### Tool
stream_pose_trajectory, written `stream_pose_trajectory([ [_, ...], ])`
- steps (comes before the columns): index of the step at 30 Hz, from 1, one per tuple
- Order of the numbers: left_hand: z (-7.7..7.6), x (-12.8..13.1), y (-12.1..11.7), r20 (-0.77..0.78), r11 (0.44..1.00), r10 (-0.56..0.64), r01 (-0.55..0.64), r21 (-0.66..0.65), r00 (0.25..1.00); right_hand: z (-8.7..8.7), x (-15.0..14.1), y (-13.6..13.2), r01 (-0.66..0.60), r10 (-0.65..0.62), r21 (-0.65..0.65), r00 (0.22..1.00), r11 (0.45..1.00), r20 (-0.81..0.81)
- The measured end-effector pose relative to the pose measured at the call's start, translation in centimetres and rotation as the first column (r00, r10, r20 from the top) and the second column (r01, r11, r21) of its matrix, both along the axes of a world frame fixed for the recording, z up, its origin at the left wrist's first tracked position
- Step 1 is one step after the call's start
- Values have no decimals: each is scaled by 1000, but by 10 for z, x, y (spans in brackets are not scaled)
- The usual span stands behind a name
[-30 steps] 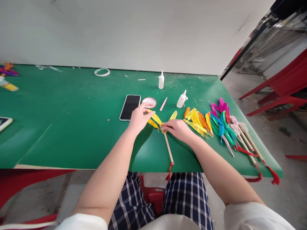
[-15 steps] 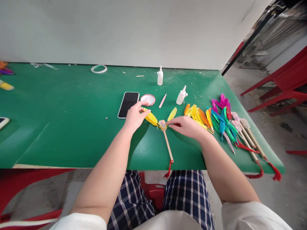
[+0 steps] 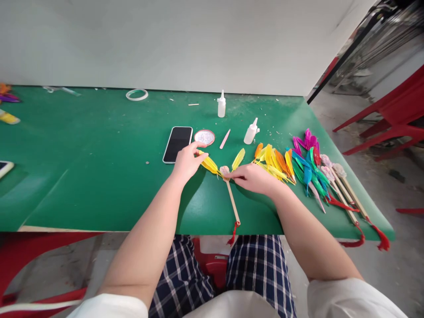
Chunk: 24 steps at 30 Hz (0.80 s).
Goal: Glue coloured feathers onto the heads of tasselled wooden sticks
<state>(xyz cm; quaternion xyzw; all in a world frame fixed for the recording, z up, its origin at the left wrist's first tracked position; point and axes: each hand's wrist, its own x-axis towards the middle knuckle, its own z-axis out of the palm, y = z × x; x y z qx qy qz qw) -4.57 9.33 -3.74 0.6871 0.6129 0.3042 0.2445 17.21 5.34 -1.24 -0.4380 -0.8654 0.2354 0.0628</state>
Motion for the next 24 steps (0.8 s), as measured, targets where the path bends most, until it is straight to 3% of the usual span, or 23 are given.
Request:
stream_pose_trajectory([
  [7, 1, 1, -1, -11, 1000, -26, 26, 5, 1000, -3, -2, -1, -15, 15, 30, 1000, 999, 18],
  [14, 1, -13, 7, 106, 988, 135, -142, 64, 985, -4, -3, -2, 23, -23, 7, 1000, 1000, 20],
  [24, 5, 3, -4, 28, 999, -38, 39, -38, 999, -8, -14, -3, 125, -127, 42, 991, 991, 41],
])
